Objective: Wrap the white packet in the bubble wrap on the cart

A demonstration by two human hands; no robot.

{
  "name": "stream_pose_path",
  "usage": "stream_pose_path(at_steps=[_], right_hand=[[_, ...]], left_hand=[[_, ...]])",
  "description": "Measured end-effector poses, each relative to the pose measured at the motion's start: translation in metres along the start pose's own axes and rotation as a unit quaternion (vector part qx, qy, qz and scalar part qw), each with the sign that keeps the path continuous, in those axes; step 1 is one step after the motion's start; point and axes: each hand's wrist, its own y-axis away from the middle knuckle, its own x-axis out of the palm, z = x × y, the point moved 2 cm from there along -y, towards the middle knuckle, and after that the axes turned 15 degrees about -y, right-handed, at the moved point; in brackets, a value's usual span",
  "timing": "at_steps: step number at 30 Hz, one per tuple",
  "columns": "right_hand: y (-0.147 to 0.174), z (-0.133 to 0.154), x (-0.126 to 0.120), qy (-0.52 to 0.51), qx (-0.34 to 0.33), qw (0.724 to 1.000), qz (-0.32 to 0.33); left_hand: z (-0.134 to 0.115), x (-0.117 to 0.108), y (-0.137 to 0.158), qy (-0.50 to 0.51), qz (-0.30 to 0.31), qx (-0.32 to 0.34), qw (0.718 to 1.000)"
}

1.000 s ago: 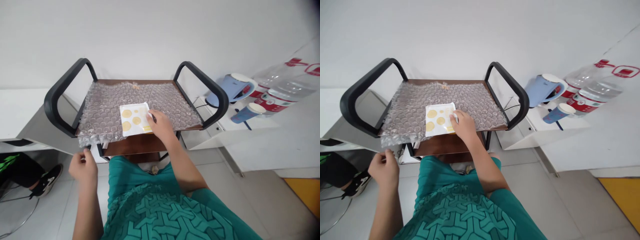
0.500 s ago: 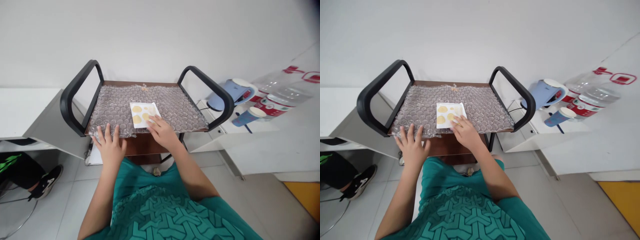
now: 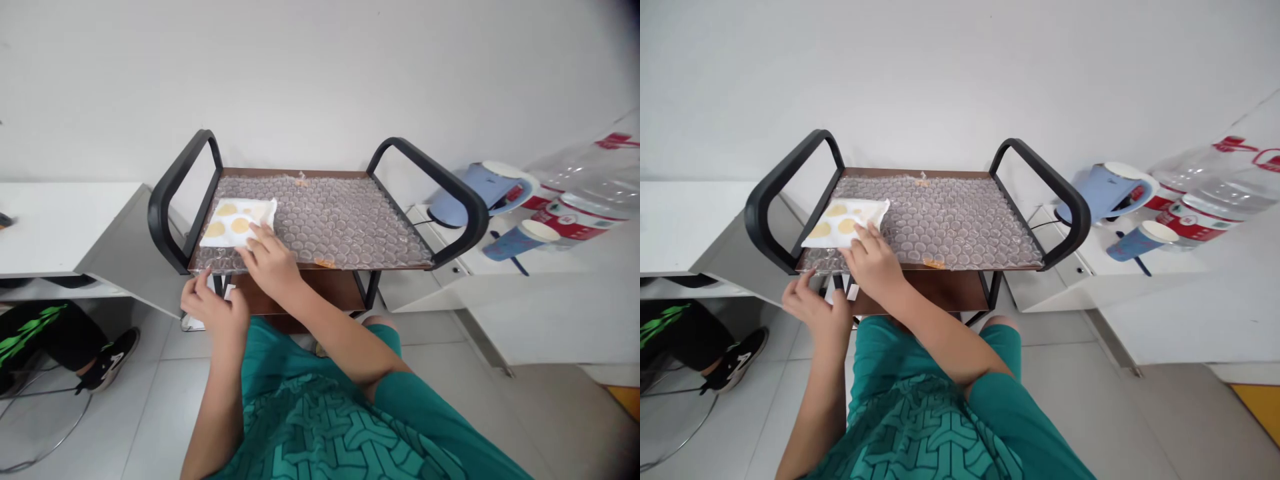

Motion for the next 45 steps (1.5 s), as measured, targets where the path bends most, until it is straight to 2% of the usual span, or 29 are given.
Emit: stream_pose_path(at_steps=[2,4,6,10,15,19,21,23,27,29,31,33,36,38,41,45], right_hand=[[0.003,0.005,0.012,-0.013,0.019,0.998,0.056],[0.008,0.007,0.017,-0.025,0.034,0.995,0.096],[0.011,0.008,0.017,-0.041,0.036,0.992,0.117],[0.016,0.005,0.015,-0.087,0.014,0.986,0.144],[0.023,-0.007,0.013,-0.124,-0.031,0.983,0.131],[0.022,-0.009,0.006,-0.124,-0.053,0.98,0.149],[0.021,-0.007,0.0,-0.115,-0.056,0.977,0.172],[0.022,-0.006,-0.012,-0.115,-0.059,0.978,0.162],[0.031,-0.017,-0.053,-0.147,0.001,0.989,0.029],[0.038,-0.028,-0.078,-0.147,0.048,0.987,-0.039],[0.044,-0.038,-0.101,-0.135,0.081,0.983,-0.09],[0.05,-0.048,-0.118,-0.119,0.109,0.98,-0.116],[0.053,-0.061,-0.13,-0.094,0.149,0.98,-0.095],[0.052,-0.068,-0.128,-0.075,0.168,0.982,-0.039],[0.049,-0.077,-0.122,-0.03,0.18,0.982,0.052],[0.046,-0.083,-0.118,0.007,0.172,0.982,0.075]], left_hand=[[0.017,0.002,-0.005,0.089,0.039,-0.143,0.985],[0.029,0.007,-0.012,0.165,0.095,-0.26,0.947],[0.032,0.012,-0.02,0.205,0.136,-0.307,0.919],[0.024,0.019,-0.03,0.243,0.167,-0.298,0.908],[0.013,0.013,-0.034,0.207,0.127,-0.266,0.933],[0.002,0.008,-0.039,0.208,0.137,-0.274,0.929],[-0.006,0.005,-0.044,0.191,0.103,-0.244,0.945],[-0.016,0.0,-0.047,0.162,0.051,-0.192,0.967],[-0.045,-0.004,-0.048,0.074,-0.039,-0.049,0.995],[-0.064,0.0,-0.045,0.04,-0.069,0.054,0.995],[-0.084,0.006,-0.037,0.037,-0.083,0.161,0.983],[-0.103,0.017,-0.027,0.043,-0.055,0.254,0.965],[-0.123,0.035,-0.012,0.03,0.044,0.358,0.932],[-0.13,0.044,-0.007,0.011,0.09,0.391,0.916],[-0.136,0.05,-0.006,-0.015,0.113,0.413,0.904],[-0.132,0.043,-0.01,-0.039,0.125,0.449,0.884]])
